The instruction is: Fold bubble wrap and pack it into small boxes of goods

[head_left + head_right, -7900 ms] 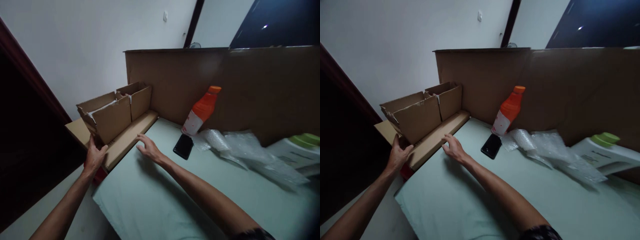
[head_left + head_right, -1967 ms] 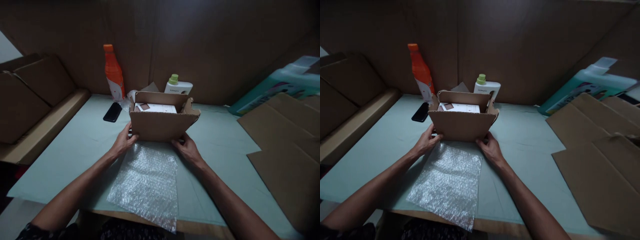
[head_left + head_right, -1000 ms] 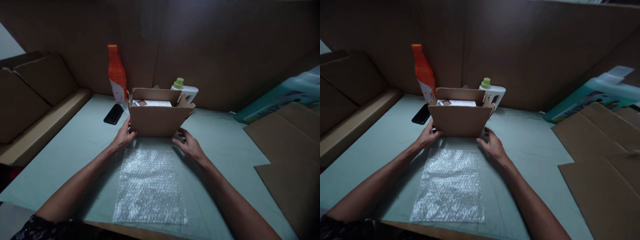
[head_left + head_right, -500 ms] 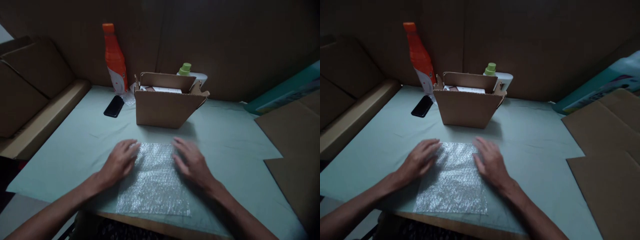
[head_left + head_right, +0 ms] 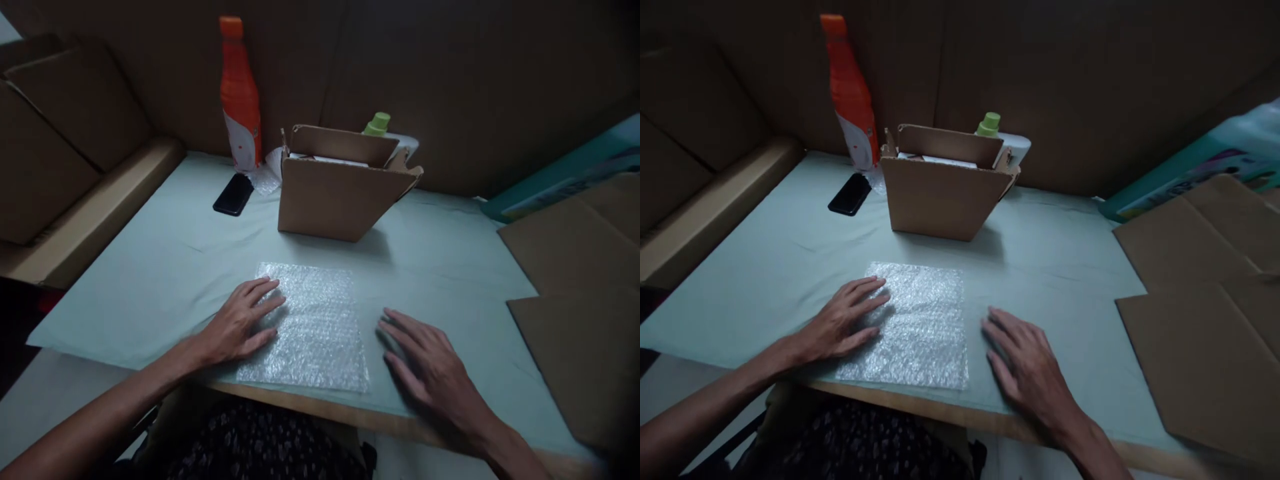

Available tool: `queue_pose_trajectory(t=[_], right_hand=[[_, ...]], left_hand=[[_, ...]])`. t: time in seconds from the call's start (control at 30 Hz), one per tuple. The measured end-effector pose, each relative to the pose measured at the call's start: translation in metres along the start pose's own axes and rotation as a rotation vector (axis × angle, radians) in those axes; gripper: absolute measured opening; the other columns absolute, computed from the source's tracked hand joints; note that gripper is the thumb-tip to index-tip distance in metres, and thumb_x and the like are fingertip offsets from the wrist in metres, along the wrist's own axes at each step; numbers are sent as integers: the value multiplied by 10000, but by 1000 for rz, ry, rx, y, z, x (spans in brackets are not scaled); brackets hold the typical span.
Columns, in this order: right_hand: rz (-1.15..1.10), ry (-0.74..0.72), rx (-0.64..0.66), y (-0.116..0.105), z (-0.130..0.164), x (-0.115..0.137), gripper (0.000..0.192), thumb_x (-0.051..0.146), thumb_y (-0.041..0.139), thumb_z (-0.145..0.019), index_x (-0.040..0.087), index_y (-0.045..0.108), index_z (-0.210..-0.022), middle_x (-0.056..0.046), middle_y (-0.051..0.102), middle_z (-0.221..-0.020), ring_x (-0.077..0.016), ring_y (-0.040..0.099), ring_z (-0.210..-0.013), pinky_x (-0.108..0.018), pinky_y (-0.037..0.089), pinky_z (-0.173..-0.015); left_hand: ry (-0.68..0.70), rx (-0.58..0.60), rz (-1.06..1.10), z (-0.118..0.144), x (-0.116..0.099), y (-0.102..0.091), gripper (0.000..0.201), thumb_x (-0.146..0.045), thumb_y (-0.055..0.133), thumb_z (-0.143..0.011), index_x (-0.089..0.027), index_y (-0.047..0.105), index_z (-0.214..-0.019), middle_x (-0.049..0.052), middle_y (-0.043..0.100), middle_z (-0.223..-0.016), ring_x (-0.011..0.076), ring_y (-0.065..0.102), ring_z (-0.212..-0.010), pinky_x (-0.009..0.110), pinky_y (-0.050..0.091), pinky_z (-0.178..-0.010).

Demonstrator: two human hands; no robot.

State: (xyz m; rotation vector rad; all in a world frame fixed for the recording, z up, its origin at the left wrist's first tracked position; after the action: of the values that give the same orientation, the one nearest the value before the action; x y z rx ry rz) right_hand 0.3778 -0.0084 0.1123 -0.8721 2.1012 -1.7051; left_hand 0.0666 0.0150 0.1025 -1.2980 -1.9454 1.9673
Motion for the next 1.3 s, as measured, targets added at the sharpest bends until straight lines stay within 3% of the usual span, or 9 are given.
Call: queue_pose_trajectory(t=[0.13,0.23,0.37,0.57,0.63,0.77,0.9,1.1,1.3], right_hand=[[-156,-147,205,2,-2,62,591,141,555,-845,185,520,-1433,-141,490,-1525,-304,504,-1349,-477,498,-993],[-202,-176,131,13,-15,80,435,92,536,-874,164,621,-1294,-149,603,-1416,-300,573,-1278,-487,517,-969],[-423,-95,-51,10,-28,69,264,97,519,-944,197,675,-1131,-80,765,-1084,-210,711,-987,-377,570,-839],[-756,279,108,6,-32,46,370,327,621,-925,249,605,-1286,-57,754,-1087,-203,725,-971,-332,584,-845],[-754,349,105,10,-34,41,557,356,680,-865,238,530,-1389,-65,745,-1104,-219,717,-993,-351,571,-878],[-592,501,31,28,-49,22,444,365,588,-895,204,600,-1308,-33,718,-857,-201,674,-735,-340,552,-714],[-364,464,35,42,-67,11,528,334,602,-852,169,572,-1352,-33,694,-794,-232,639,-735,-399,516,-762],[-155,353,-32,42,-70,-2,586,454,608,-879,169,530,-1385,-156,677,-1238,-329,623,-1083,-476,479,-884],[-196,256,-18,40,-91,6,181,342,597,-894,185,665,-952,-153,657,-1295,-336,609,-1146,-494,472,-909]], left_hand=[[32,72,84,32,-13,-7,616,-358,646,-910,-294,423,-1480,80,412,-1579,332,315,-1471,580,389,-1143],[35,150,87,53,-20,-5,773,-478,719,-842,-289,379,-1510,98,399,-1589,370,294,-1486,648,346,-1152],[39,90,87,58,-28,2,776,-384,741,-840,-247,372,-1509,129,498,-1519,349,384,-1450,652,320,-1166],[-171,-311,217,41,-16,-13,186,-158,539,-948,-217,664,-1071,27,759,-939,169,712,-851,293,568,-734],[-254,-331,240,34,-8,-15,164,-191,554,-938,-205,673,-1051,12,762,-909,154,709,-775,259,557,-676],[-344,-337,142,21,13,-15,229,-231,559,-928,-186,662,-1128,22,763,-914,167,699,-734,274,551,-662],[-349,-323,-122,8,25,-8,284,-239,558,-923,-144,631,-1180,78,732,-913,236,679,-800,366,554,-726],[-425,-220,-382,4,29,-7,474,-326,591,-919,-121,505,-1338,128,642,-1027,290,604,-927,431,532,-801],[-423,-212,-311,7,33,-4,149,-332,589,-901,-192,586,-951,91,604,-993,267,582,-921,405,506,-792]])
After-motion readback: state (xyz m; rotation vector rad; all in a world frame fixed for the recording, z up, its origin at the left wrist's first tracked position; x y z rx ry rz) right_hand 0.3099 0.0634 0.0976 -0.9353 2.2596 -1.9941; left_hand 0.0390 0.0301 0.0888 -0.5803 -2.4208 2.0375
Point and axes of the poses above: each hand's wrist, its own z-axis away from the middle knuckle, its own y-axis out of the palm, x = y × z, the point moved 7 cm from there along -z, towards the middle knuckle
